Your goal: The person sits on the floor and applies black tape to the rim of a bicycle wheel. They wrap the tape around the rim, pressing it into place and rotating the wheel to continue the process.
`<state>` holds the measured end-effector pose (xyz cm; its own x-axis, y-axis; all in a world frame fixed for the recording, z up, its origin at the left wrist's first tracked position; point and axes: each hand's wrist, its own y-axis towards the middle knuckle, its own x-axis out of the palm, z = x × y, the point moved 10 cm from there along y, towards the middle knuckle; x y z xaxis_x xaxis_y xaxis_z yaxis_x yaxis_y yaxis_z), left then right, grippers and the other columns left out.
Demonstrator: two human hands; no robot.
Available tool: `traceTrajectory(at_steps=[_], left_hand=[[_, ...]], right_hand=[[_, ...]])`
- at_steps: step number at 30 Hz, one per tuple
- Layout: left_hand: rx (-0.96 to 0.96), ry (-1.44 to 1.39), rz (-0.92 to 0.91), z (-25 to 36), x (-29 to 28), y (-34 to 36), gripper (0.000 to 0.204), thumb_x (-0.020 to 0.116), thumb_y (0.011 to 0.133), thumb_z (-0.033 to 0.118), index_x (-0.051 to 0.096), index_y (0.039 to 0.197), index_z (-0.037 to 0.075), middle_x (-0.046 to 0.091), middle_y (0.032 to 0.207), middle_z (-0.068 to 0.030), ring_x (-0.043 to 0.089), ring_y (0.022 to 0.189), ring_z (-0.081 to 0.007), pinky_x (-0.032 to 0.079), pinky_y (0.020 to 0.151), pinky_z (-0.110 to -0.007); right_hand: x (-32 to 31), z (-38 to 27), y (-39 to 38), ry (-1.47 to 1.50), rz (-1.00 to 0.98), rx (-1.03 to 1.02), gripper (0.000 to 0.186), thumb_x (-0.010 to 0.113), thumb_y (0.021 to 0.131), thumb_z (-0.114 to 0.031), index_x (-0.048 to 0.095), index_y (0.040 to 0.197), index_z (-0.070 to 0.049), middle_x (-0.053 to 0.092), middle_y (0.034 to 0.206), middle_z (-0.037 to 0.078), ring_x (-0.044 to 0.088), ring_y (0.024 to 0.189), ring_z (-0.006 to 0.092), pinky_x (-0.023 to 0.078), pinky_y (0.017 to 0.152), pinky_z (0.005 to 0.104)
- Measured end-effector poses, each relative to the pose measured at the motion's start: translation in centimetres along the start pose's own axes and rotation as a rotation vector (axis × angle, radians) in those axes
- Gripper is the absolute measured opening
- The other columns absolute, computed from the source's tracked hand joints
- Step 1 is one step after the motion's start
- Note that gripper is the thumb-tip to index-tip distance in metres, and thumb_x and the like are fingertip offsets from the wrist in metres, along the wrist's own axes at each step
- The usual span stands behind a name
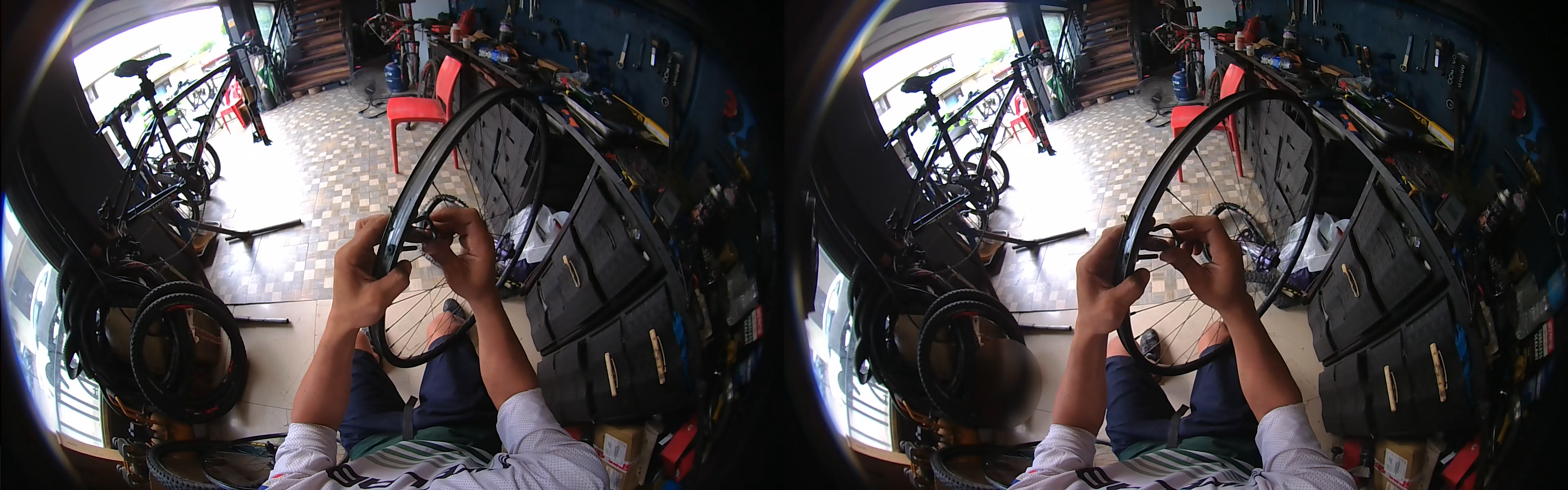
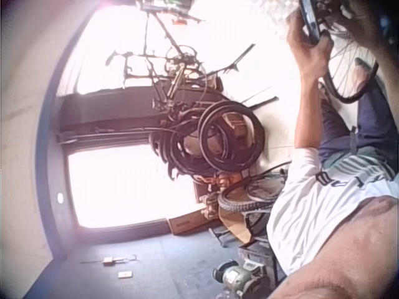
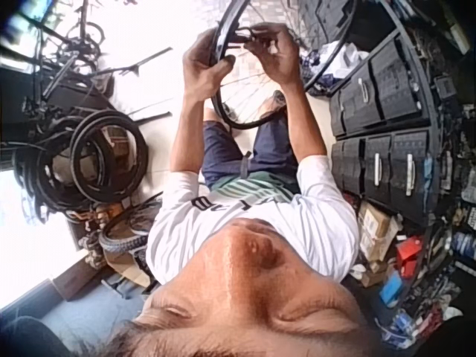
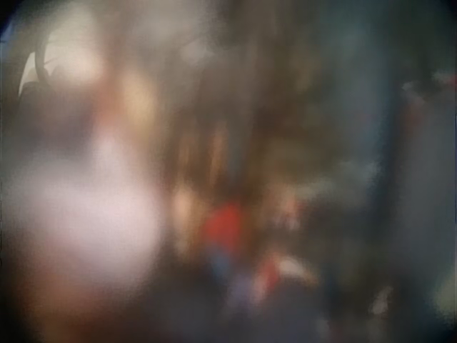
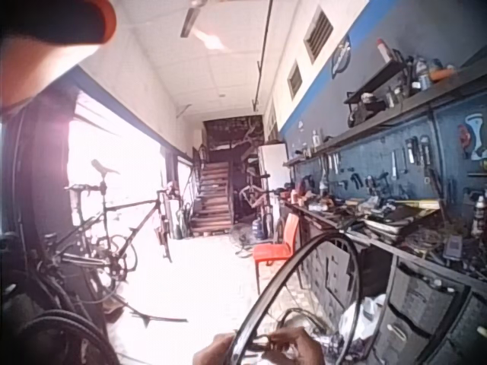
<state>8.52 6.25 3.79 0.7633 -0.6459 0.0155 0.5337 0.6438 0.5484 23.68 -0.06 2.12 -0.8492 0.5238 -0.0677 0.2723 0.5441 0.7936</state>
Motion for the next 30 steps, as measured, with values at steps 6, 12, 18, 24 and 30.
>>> traceTrajectory(at_steps=[6,12,18,24,30], left_hand=[[0.127,0.173,-0.034,1.6,0.4,0.2,0.061,0.065,0.07,-0.006,0.061,0.131,-0.011,0.06,0.127,-0.017,0.055,0.123,-0.0262,0.039,0.108,-0.035],[0.041,0.023,-0.019,0.2,-0.1,0.1,0.062,0.064,0.071,-0.007,0.059,0.132,-0.013,0.06,0.132,-0.0188,0.053,0.13,-0.0274,0.038,0.111,-0.035],[0.028,0.035,0.015,0.4,0.2,0.0,0.061,0.064,0.071,-0.007,0.061,0.132,-0.011,0.061,0.13,-0.0187,0.053,0.131,-0.026,0.038,0.111,-0.036],[0.124,0.058,-0.001,1.4,-0.1,-0.1,0.068,0.066,0.068,-0.006,0.059,0.136,-0.01,0.058,0.136,-0.0215,0.05,0.136,-0.0291,0.036,0.114,-0.036],[0.048,0.006,0.005,0.4,-0.1,0.0,0.062,0.064,0.069,-0.005,0.062,0.131,-0.011,0.062,0.132,-0.0207,0.052,0.132,-0.0288,0.038,0.112,-0.037]], right_hand=[[-0.2,1.2,0.8,0.159,0.179,0.18,0.02,0.068,0.102,-0.021,0.065,0.108,-0.002,0.069,0.083,0.001,0.061,0.07,0.0047,0.049,0.062,0.0222],[0.5,-0.5,1.2,0.061,-0.011,0.065,0.031,0.079,0.093,-0.032,0.072,0.105,-0.005,0.07,0.089,0.0,0.061,0.073,0.0078,0.046,0.066,0.0249],[-0.2,0.8,0.3,0.207,0.189,0.069,0.036,0.08,0.091,-0.013,0.063,0.123,-0.008,0.069,0.083,0.001,0.059,0.07,0.0059,0.043,0.06,0.023],[0.4,-0.1,1.0,0.082,0.099,0.149,0.027,0.065,0.104,-0.026,0.07,0.094,-0.002,0.069,0.081,0.001,0.06,0.07,0.0057,0.046,0.064,0.0222],[0.3,-2.3,0.9,-0.025,0.055,-0.032,0.039,0.079,0.091,-0.017,0.063,0.124,-0.005,0.068,0.087,0.002,0.061,0.071,0.0085,0.047,0.063,0.0282]])
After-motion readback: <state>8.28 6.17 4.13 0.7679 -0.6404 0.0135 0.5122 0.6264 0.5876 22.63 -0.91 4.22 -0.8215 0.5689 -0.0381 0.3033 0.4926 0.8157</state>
